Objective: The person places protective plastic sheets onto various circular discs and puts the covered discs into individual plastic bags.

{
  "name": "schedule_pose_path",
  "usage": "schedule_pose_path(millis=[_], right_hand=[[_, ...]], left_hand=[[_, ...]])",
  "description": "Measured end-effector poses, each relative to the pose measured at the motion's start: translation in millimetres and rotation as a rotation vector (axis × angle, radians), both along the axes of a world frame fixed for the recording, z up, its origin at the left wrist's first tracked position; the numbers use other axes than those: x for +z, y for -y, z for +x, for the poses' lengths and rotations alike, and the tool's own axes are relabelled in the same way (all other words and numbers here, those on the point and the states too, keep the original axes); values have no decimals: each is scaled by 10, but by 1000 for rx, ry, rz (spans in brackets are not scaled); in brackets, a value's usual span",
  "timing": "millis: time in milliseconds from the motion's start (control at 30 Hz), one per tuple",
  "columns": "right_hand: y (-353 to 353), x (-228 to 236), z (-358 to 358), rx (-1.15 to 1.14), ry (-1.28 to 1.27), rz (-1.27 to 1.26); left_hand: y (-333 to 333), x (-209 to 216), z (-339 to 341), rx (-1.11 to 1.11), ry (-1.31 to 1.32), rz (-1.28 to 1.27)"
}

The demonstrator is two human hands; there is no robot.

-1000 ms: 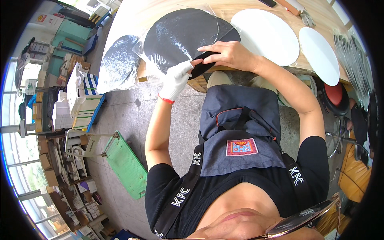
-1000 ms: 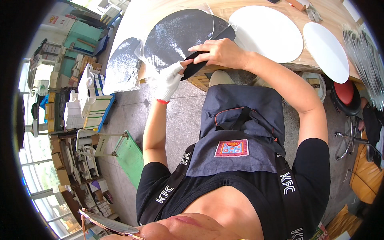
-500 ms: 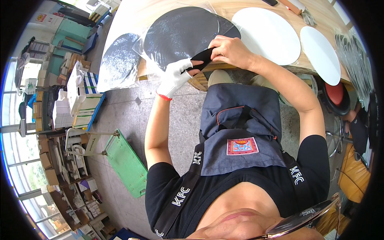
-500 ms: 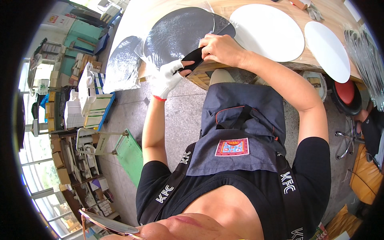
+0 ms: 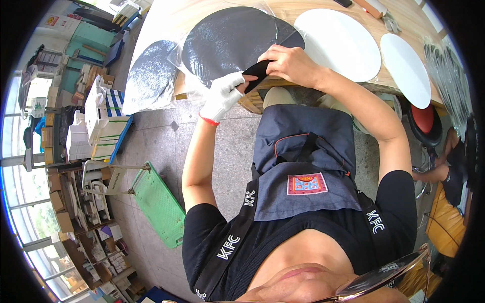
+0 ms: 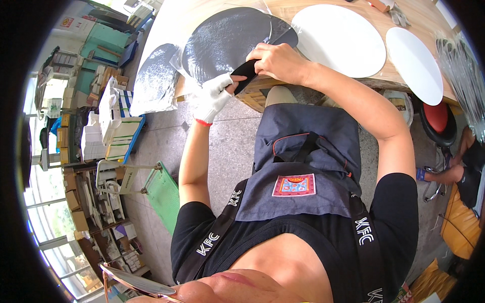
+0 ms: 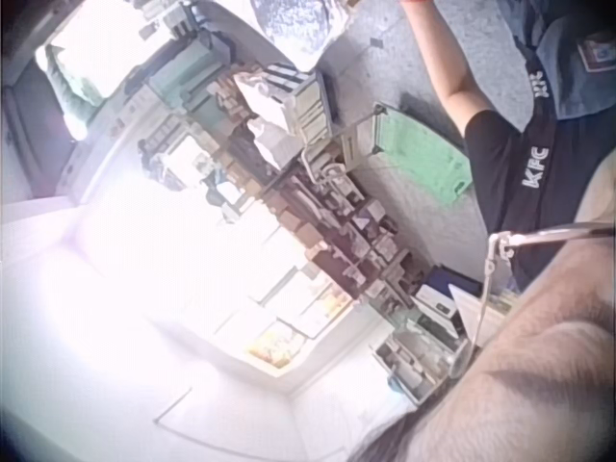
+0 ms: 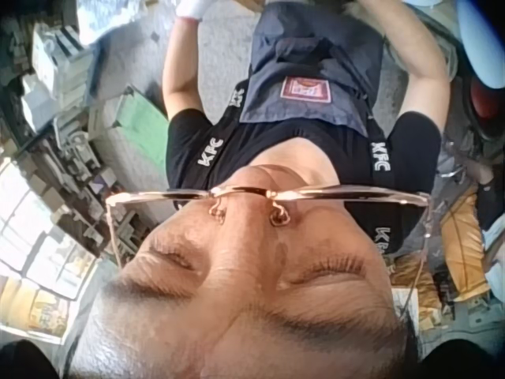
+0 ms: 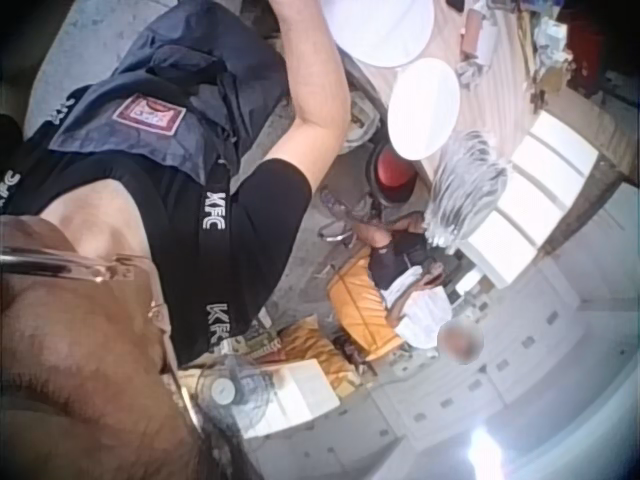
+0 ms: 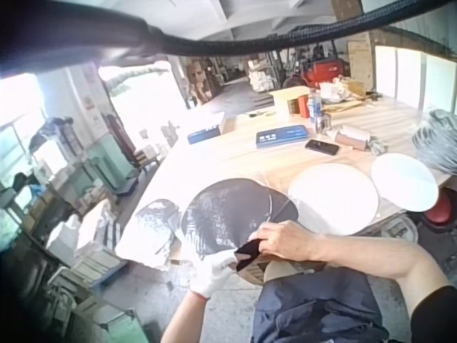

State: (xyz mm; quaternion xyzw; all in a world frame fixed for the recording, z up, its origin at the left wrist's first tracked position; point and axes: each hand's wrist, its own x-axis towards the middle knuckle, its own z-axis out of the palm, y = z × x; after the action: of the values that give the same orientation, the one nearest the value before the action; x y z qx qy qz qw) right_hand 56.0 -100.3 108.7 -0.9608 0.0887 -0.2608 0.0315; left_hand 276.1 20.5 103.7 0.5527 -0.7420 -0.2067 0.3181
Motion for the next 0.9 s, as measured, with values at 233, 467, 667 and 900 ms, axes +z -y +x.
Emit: schedule_pose_path(millis=[233,467,667,900], right_hand=[[24,-28,14,5,14,108],[52,-14,12,123,106,-88],[50,3,51,50,-31,-140],[32,11,39,30,-19,74]], left_hand=[[22,-74,61,-35,-46,-38],[36,-194,58,15,32,-135],[64,-170,103,-10,85,-86],[58,-132,56,-44,-26,-150]])
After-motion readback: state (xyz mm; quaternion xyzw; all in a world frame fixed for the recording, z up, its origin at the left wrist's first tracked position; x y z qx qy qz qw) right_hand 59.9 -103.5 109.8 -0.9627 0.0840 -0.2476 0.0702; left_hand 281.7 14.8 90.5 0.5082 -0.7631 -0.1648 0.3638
